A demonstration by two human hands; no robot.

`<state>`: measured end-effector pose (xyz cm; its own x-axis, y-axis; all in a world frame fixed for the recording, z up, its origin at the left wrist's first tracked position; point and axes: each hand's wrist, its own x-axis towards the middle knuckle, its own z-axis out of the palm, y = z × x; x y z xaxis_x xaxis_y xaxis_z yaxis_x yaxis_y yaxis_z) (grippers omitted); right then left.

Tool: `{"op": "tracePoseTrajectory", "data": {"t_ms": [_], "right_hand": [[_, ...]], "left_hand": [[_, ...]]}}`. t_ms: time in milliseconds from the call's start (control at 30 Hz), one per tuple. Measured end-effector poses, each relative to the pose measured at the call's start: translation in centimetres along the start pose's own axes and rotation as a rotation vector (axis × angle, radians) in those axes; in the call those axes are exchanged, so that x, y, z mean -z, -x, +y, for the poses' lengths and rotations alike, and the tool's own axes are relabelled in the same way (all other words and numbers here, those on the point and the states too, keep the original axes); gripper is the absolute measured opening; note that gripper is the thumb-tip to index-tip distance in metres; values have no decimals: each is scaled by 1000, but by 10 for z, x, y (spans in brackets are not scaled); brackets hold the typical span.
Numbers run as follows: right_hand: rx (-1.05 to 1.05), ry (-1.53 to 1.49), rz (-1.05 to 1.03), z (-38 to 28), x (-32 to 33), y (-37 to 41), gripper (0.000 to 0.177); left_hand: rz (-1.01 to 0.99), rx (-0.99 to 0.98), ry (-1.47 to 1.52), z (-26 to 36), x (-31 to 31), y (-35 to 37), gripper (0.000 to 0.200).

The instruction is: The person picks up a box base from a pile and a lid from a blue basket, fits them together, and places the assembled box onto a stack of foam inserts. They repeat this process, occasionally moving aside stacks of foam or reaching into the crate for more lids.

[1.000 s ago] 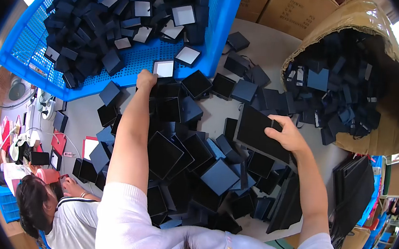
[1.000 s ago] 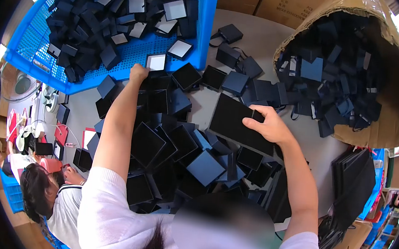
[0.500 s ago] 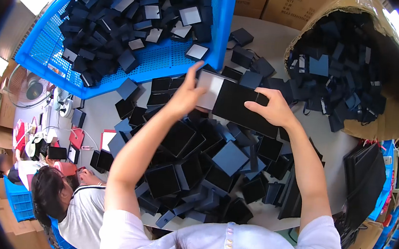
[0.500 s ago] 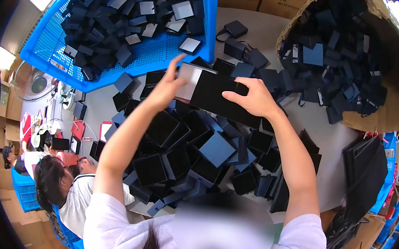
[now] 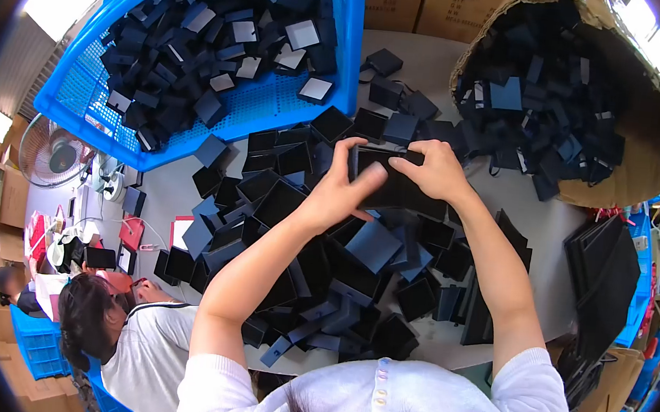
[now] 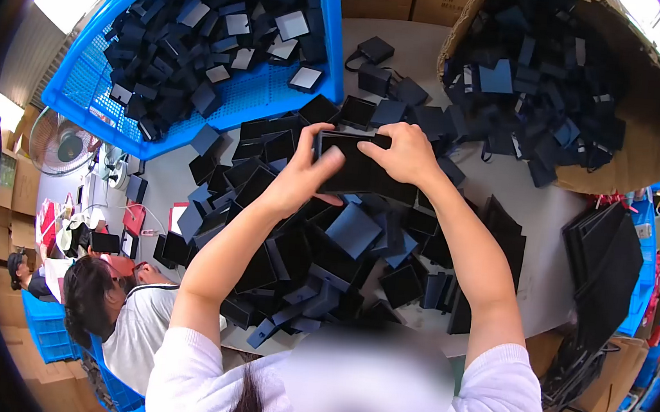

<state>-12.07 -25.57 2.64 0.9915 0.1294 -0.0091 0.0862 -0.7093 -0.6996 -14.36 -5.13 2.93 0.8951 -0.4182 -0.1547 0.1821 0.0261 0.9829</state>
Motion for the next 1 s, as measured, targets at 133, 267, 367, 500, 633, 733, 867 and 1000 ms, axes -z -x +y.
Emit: {"op": "tracePoseTrajectory", "data": {"t_ms": [133,267,367,500,633,733,867,1000], "right_hand": [[14,-201,-98,5,5,-1,37],[-48,-245,19,22,-6,-12,38],[10,-257,86,28,-18,-23,42],[-242,-39,192,104,-22,-48,58],[-305,54,-12,155,-51,-51,67],[-206,181,56,147,-63,-27,84],[-125,408,58,145,-70,10,95],[-106,332,94,152,-69,21,82]], "left_hand": [[-4,13,-38,1,29,-2,62],[159,135,162,-2,60,-17,71],[251,65,-5,5,67,-21,81],[-91,117,-505,32,154,-36,85],[209,374,-904,-1,225,-126,67],[353,430,-810,-55,253,-215,66],[502,232,-1187,-142,258,-314,64],[584,404,-1226,-163,241,-353,47]]}}
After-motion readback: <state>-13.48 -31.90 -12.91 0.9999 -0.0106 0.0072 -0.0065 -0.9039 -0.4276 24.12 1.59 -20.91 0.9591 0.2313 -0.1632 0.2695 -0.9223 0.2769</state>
